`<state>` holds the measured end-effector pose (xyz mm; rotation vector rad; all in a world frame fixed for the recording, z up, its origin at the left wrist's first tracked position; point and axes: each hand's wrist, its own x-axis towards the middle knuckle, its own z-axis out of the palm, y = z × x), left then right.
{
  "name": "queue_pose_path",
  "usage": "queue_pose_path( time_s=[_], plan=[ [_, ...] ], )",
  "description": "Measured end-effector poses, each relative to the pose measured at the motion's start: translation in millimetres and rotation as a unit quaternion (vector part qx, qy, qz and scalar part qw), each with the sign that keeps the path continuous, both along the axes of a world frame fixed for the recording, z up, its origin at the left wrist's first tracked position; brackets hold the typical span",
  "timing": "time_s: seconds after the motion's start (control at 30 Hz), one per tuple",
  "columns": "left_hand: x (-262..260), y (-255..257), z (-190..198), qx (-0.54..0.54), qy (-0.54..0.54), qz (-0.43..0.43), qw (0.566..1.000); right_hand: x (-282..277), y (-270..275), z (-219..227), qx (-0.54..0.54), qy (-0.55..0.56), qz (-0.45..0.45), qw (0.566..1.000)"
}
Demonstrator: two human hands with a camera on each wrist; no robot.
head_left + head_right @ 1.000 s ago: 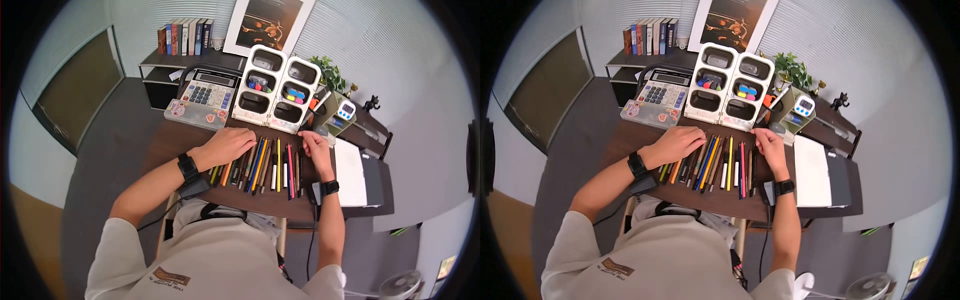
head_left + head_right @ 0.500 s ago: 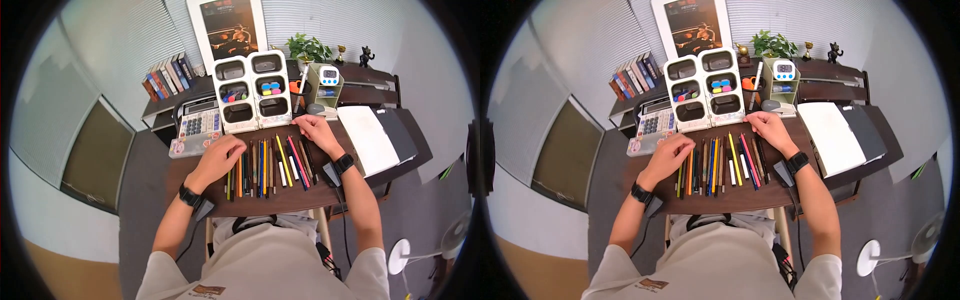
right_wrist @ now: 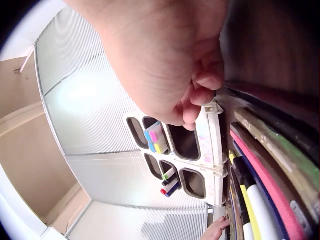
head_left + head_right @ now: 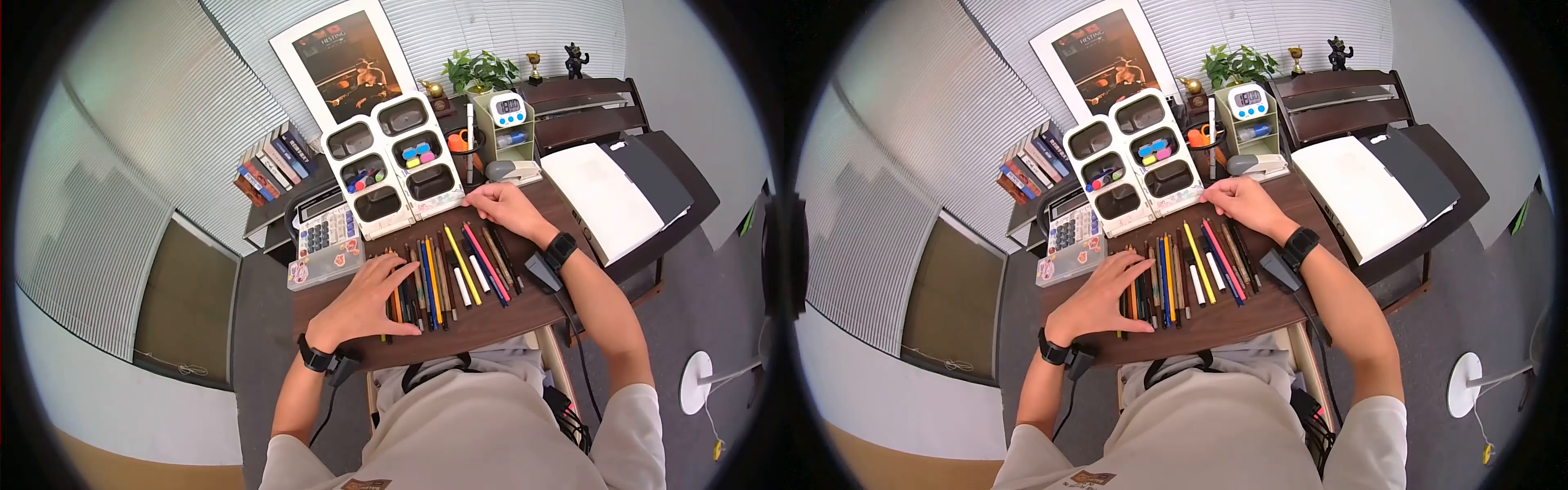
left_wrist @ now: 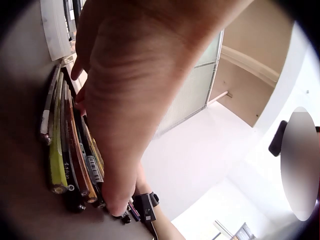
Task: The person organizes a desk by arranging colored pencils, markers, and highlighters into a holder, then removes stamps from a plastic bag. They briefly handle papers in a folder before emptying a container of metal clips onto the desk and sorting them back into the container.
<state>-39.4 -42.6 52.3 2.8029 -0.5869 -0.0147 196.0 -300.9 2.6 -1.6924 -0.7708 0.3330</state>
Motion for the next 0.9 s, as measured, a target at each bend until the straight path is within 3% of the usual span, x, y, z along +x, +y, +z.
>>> queue_pose_path(
  time_s=[0.37, 0.73, 0.9],
  plan=[
    [-11, 20, 17, 0.039, -0.009, 0.04, 0.998, 4, 4, -6, 0.002, -0.004, -0.002, 1.0],
    [-18, 10, -10, 0.032, -0.039, -0.015, 0.999, 2, 2, -4, 0.001, -0.003, 0.001, 1.0],
    [-19, -2, -29, 0.034, 0.0, -0.036, 0.999, -1, 2, -2, -0.014, -0.011, 0.005, 1.0]
  ],
)
